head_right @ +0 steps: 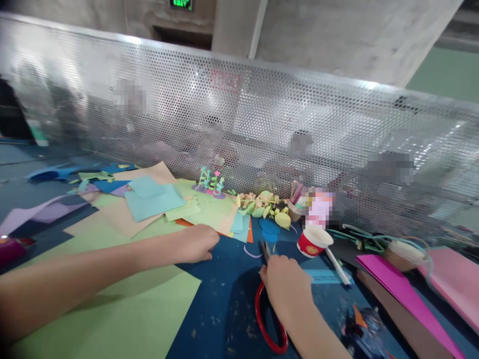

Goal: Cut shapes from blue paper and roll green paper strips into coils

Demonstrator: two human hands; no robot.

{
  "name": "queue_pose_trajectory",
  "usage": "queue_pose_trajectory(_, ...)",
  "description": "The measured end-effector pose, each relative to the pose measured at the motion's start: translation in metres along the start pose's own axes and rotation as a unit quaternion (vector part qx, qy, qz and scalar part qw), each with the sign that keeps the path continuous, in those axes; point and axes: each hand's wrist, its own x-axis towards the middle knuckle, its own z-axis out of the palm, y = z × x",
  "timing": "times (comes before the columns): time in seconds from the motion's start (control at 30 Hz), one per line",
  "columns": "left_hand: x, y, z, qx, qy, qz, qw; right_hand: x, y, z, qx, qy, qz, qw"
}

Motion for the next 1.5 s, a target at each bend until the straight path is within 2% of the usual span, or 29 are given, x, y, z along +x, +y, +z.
queue_pose_trajectory(0.13,0.007,0.005,-0.015,0.024,-0.051,-0.026,0.998,-0.001,-0.003,0.000,-0.017,-0.011,-0.002,1.000)
queue_pose_trajectory(0.27,0.010,0.012,-0.026,0.040,-0.075,-0.039,0.996,0.000,-0.001,0.000,-0.013,-0.009,-0.001,1.000)
queue_pose_trajectory(0.6,0.024,0.013,-0.015,0.060,-0.098,-0.019,0.993,-0.002,0.001,-0.002,-0.009,0.004,-0.005,1.000)
queue_pose_trajectory(0.7,0.019,0.005,-0.015,0.045,-0.093,-0.012,0.995,-0.002,0.003,-0.001,-0.005,0.009,-0.005,1.000)
queue_pose_trajectory(0.9,0.016,-0.025,-0.015,0.007,-0.028,-0.009,1.000,-0.001,0.005,0.001,-0.003,0.017,-0.001,1.000)
queue_pose_trajectory(1.03,0.017,-0.032,-0.013,-0.003,-0.047,-0.001,0.999,-0.002,0.004,0.000,-0.004,0.017,0.003,1.000)
queue_pose_trajectory(1.23,0.020,-0.016,-0.014,0.044,-0.067,-0.026,0.996,-0.002,0.003,-0.001,-0.009,0.019,-0.003,1.000)
queue_pose_trajectory(1.4,0.026,0.006,-0.018,0.073,-0.121,-0.069,0.988,-0.004,0.003,-0.002,-0.011,0.019,-0.004,1.000)
queue_pose_trajectory(1.5,0.026,0.009,-0.018,0.065,-0.142,-0.088,0.984,-0.004,0.003,-0.002,-0.011,0.019,-0.003,1.000)
